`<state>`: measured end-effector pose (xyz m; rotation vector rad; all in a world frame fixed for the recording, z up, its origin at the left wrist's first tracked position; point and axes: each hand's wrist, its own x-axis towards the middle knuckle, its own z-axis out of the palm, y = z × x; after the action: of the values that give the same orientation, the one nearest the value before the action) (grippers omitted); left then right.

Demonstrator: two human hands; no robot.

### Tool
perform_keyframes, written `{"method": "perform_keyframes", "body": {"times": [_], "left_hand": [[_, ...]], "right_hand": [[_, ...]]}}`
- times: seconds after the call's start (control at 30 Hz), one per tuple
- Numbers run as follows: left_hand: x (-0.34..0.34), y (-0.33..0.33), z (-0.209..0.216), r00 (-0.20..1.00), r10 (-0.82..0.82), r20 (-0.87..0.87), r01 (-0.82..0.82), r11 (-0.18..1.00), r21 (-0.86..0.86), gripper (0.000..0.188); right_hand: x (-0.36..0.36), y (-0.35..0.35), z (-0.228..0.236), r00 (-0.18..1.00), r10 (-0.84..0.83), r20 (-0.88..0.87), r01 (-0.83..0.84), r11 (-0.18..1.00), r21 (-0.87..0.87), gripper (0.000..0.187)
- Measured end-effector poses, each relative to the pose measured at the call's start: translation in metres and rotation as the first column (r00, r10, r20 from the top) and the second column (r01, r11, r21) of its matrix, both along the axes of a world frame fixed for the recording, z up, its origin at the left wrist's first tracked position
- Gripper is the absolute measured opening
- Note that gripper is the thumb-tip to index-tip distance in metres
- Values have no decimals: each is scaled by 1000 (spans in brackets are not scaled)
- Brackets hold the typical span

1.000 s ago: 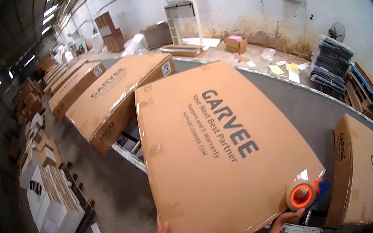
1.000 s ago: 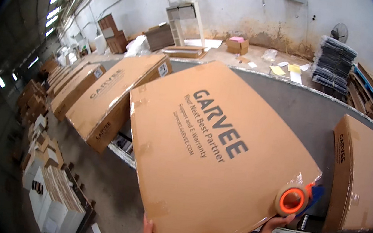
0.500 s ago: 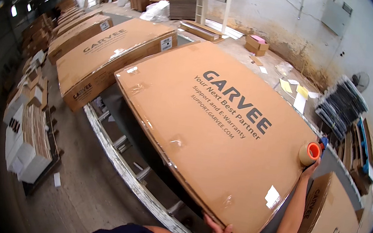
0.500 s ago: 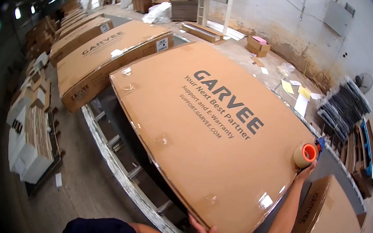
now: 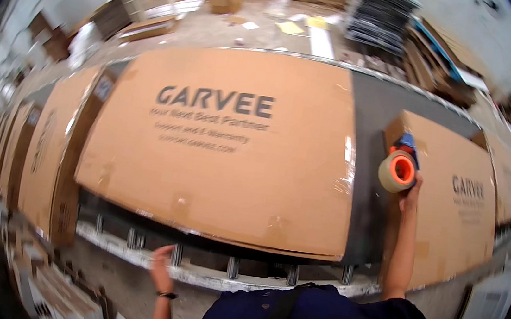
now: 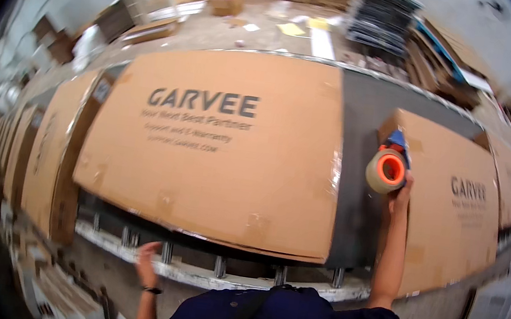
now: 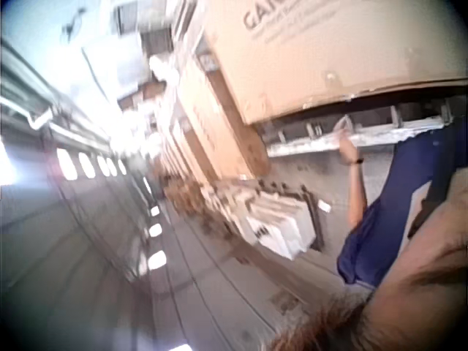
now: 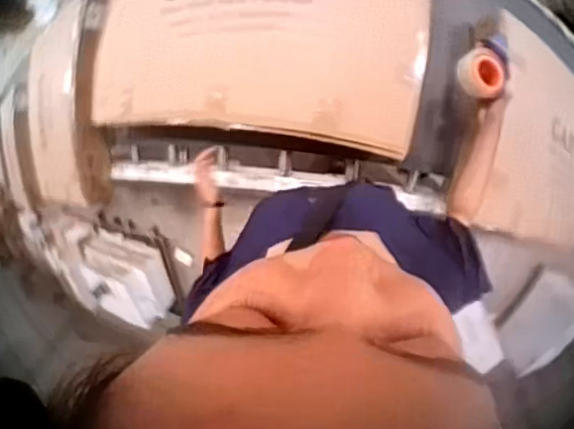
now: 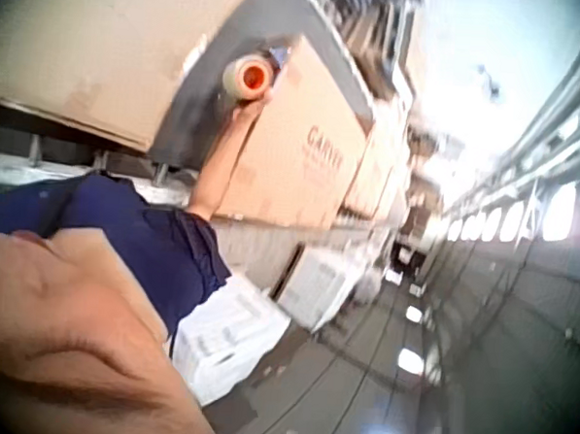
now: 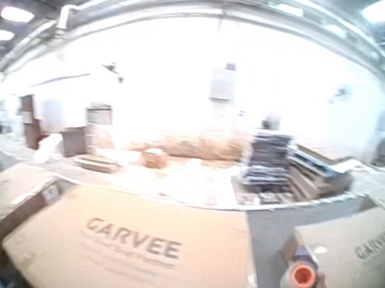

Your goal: The person uses a tape dispenser to seal cardboard boxes on a conveyor belt, applying tape along the edges and corners of the boxes.

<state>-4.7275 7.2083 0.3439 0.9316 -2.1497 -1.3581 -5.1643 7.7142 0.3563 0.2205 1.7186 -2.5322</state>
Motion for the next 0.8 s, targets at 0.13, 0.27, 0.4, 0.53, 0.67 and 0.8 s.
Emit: {"method": "perform_keyframes", "body": {"times": [0.13, 0.27, 0.4, 0.53, 0.67, 0.8], "left_hand": [[70, -171, -51, 740, 601, -303, -580, 798, 165, 23], [54, -267, -55, 584, 705, -402, -637, 705, 313, 25], [15, -353, -53, 825, 421, -377, -559, 708, -432, 23], [-13, -454, -44, 937, 346, -47, -236, 530, -814, 37], [-44, -498, -46, 921, 309, 236, -161, 855, -493, 48], [-73, -468, -51, 818, 326, 473, 103, 727, -679, 57]], "right_hand": [[73, 48, -30, 729, 492, 476, -640, 737, 218, 47], [152, 30, -27, 838, 360, 410, -382, 924, -31, 62], [150, 14, -12, 817, 94, 569, -215, 965, 149, 53], [160, 6, 36, 781, 208, 589, -271, 962, 18, 44], [172, -18, 57, 758, 139, 637, -165, 986, -19, 40], [183, 0, 57, 762, 156, 628, -203, 979, 3, 32]]}}
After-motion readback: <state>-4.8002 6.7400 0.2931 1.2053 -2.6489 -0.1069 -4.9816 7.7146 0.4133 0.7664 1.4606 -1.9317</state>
